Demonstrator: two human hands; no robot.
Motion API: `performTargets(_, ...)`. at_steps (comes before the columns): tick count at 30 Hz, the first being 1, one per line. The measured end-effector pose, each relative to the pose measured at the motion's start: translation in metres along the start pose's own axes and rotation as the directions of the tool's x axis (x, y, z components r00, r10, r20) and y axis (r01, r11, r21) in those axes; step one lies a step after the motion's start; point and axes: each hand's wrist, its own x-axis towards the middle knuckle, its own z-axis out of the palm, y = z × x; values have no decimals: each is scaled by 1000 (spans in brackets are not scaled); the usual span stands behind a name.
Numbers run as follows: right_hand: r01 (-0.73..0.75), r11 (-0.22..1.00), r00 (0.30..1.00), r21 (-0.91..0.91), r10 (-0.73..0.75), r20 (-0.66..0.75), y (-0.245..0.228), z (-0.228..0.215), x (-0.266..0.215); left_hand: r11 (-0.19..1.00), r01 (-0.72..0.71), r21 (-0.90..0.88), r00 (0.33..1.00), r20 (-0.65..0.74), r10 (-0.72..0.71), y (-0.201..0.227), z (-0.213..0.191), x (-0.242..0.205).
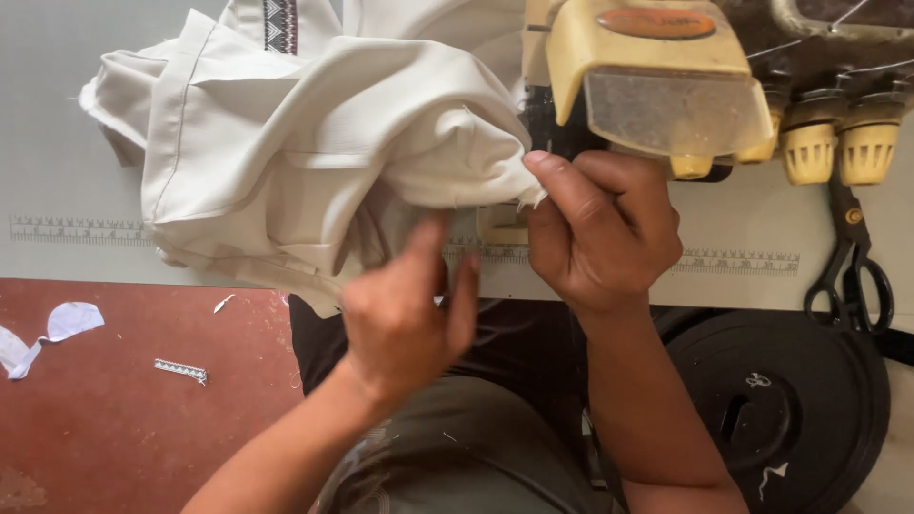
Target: The person is using an overlock sewing machine to finish the edges of white fabric pieces.
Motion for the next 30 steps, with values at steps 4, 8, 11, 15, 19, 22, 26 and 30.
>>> performTargets(4,-158,986,987,59,158,-3,-26,2,10,994,-54,90,987,-146,67,-25,-15,41)
performTargets(8,-387,914,921,123,388,10,-48,1,14,923,-279,265,873,-329,359,-36,-26,88)
performTargets(11,-413,903,910,120,413,27,-49,-5,11,904,-425,37,897,-119,427,-45,-41,98)
performTargets(15,-440,884,897,158,438,48,-43,-7,-2,893,-444,77,890,-83,449,-44,-32,96)
performTargets(19,-395,896,919,203,390,66,-43,-9,-2,850,-527,-14,848,-82,524,-35,-46,99)
performTargets(22,-308,929,951,204,300,67,-37,-14,-4,833,-540,-120,842,-52,537,-14,-67,95)
performTargets(26,-232,967,970,109,221,100,-36,-28,-16,797,-598,79,793,-89,603,-5,-44,68)
performTargets(30,-186,969,981,160,175,82,-39,-28,-35,666,-723,184,684,59,727,-15,-14,67)
